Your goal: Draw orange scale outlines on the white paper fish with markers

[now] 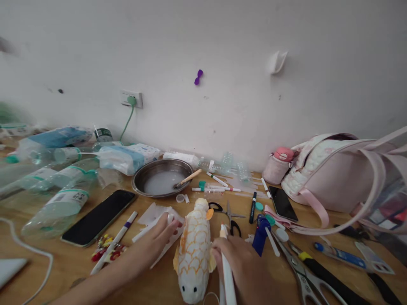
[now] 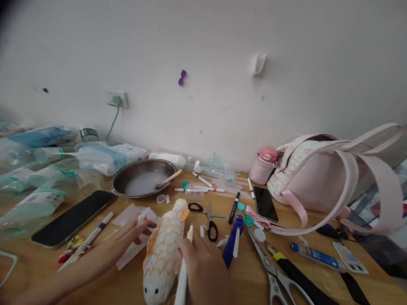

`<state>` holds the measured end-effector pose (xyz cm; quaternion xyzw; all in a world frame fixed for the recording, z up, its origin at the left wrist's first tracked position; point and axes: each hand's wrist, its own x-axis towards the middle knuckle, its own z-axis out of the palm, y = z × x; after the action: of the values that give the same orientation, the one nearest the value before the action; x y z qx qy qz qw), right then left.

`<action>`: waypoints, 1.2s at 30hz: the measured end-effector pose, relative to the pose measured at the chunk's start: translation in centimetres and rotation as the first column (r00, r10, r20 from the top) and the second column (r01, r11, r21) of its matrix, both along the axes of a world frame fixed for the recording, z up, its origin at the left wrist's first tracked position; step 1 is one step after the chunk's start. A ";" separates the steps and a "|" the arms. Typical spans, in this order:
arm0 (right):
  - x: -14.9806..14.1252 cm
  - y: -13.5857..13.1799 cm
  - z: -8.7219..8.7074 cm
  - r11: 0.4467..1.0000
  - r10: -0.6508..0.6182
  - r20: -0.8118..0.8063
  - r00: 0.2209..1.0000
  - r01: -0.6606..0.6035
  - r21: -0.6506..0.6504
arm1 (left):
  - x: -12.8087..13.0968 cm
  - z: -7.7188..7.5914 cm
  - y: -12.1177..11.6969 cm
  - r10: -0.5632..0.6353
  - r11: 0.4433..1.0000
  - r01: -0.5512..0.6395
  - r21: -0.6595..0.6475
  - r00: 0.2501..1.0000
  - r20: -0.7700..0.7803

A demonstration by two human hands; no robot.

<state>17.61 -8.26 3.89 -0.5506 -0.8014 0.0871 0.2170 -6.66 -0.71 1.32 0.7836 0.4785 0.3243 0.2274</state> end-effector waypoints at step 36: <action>-3.4 6.3 -0.2 0.814 -0.421 -0.132 0.897 0.310 -0.491 | 1.3 -0.1 4.4 0.262 0.638 0.107 -0.762 0.901 0.346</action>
<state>14.25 -1.98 3.74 -0.7161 -0.6047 0.2940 0.1872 -5.36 3.65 1.27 0.5004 0.5426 0.2635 0.6212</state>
